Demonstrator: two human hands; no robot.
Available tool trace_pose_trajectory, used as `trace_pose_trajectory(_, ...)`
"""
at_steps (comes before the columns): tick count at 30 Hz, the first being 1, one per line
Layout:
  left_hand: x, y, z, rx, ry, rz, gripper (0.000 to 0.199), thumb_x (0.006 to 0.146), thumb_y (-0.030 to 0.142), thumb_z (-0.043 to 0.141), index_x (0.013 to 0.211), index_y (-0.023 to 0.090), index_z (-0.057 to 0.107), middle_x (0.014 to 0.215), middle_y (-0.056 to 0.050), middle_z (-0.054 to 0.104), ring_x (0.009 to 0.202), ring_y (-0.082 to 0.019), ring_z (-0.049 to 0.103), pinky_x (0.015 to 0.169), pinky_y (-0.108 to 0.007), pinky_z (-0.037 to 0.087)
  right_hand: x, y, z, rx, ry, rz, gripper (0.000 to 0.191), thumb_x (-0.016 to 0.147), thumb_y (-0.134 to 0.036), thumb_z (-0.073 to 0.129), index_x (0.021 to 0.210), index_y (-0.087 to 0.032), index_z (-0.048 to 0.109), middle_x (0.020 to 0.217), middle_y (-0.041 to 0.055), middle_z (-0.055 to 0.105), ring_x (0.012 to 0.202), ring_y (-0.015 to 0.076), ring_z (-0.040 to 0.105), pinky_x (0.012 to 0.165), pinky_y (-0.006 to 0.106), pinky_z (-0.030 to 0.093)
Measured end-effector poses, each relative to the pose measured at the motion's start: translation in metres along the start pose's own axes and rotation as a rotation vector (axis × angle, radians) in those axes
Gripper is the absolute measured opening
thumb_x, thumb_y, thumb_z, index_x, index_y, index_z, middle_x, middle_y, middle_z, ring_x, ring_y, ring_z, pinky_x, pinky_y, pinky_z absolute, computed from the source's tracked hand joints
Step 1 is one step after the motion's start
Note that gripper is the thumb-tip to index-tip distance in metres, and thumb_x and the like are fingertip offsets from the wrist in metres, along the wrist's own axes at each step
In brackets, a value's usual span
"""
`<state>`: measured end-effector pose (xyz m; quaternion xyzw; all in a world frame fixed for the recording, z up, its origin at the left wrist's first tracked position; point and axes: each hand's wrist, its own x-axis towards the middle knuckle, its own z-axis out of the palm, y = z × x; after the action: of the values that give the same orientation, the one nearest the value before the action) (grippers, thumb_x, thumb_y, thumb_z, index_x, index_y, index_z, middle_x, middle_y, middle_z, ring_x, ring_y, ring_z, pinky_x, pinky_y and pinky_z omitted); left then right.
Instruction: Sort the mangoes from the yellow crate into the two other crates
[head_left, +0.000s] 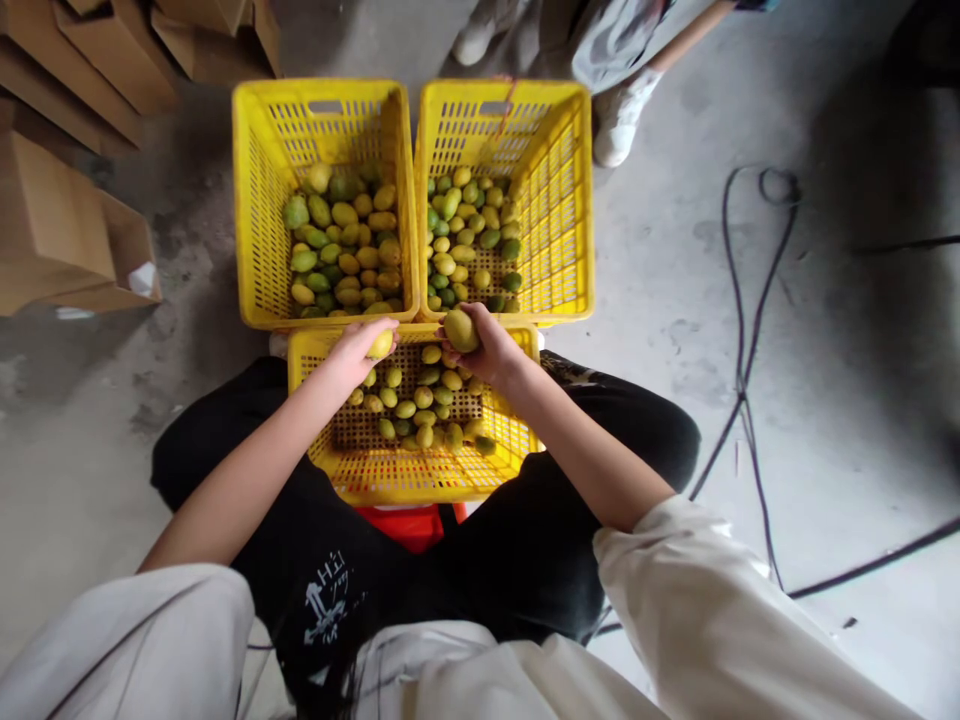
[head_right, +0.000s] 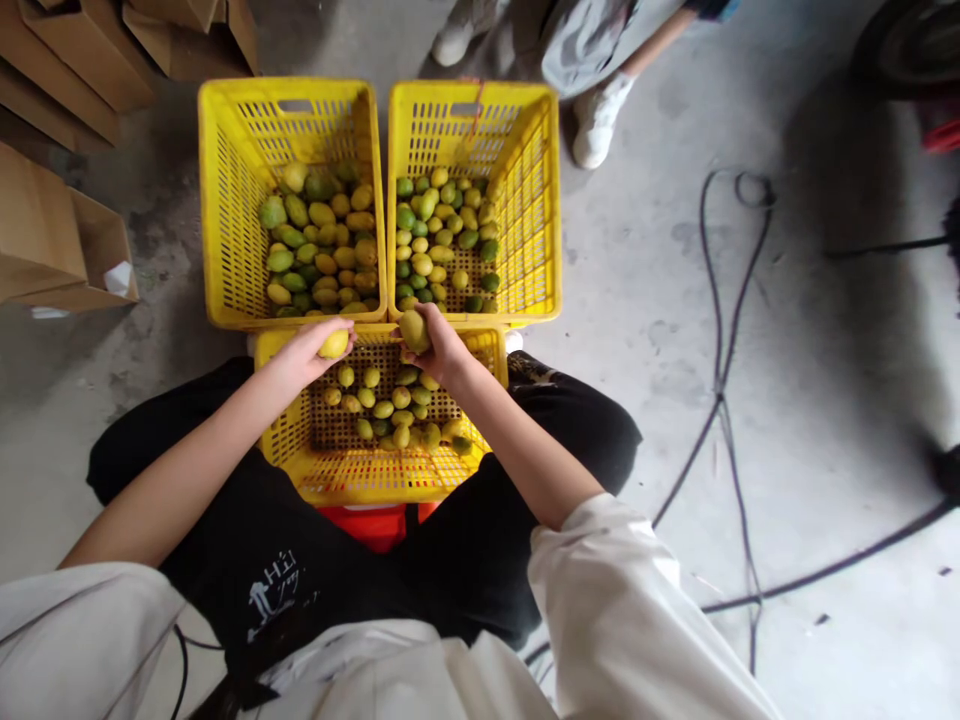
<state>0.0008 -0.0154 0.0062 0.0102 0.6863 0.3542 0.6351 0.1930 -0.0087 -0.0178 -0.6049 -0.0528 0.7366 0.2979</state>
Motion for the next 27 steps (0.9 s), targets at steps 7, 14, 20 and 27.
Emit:
trace_pose_trajectory(7, 0.002, 0.002, 0.004, -0.035, 0.082, -0.048, 0.04, 0.112, 0.015, 0.084, 0.08, 0.021, 0.061, 0.074, 0.004, 0.064, 0.067, -0.01, 0.063, 0.067, -0.019, 0.056, -0.013, -0.005, 0.009, 0.034, -0.025, 0.047, 0.019, 0.119, -0.031, 0.062, 0.101, -0.025, 0.068, 0.077, -0.001, 0.07, 0.064, 0.0159, 0.064, 0.059, 0.026, 0.058)
trace_pose_trajectory(14, 0.007, 0.0, 0.001, -0.176, -0.033, -0.191, 0.027, 0.124, 0.029, 0.064, 0.098, 0.023, 0.068, 0.077, -0.003, 0.072, 0.065, -0.015, 0.07, 0.06, -0.019, 0.059, -0.01, 0.003, 0.006, 0.058, 0.084, -0.071, 0.021, 0.103, -0.021, 0.087, 0.095, -0.027, 0.069, 0.073, -0.0044, 0.067, 0.062, 0.0133, 0.064, 0.057, 0.021, 0.058)
trace_pose_trajectory(20, 0.005, -0.001, -0.001, -0.045, -0.062, -0.129, 0.031, 0.095, 0.018, 0.101, 0.091, 0.021, 0.07, 0.073, 0.0, 0.069, 0.058, -0.011, 0.064, 0.052, -0.015, 0.049, -0.011, -0.001, 0.004, 0.145, 0.079, 0.03, 0.024, 0.12, -0.035, 0.062, 0.1, -0.026, 0.069, 0.073, 0.0023, 0.069, 0.063, 0.0173, 0.064, 0.053, 0.02, 0.054)
trace_pose_trajectory(27, -0.001, 0.001, 0.004, -0.002, 0.007, -0.104, 0.025, 0.104, 0.011, 0.085, 0.09, 0.022, 0.067, 0.08, 0.001, 0.071, 0.071, -0.013, 0.066, 0.071, -0.024, 0.067, -0.024, -0.006, 0.014, 0.125, 0.075, 0.052, 0.022, 0.116, -0.034, 0.073, 0.096, -0.026, 0.068, 0.072, 0.0013, 0.068, 0.066, 0.0164, 0.065, 0.053, 0.019, 0.054)
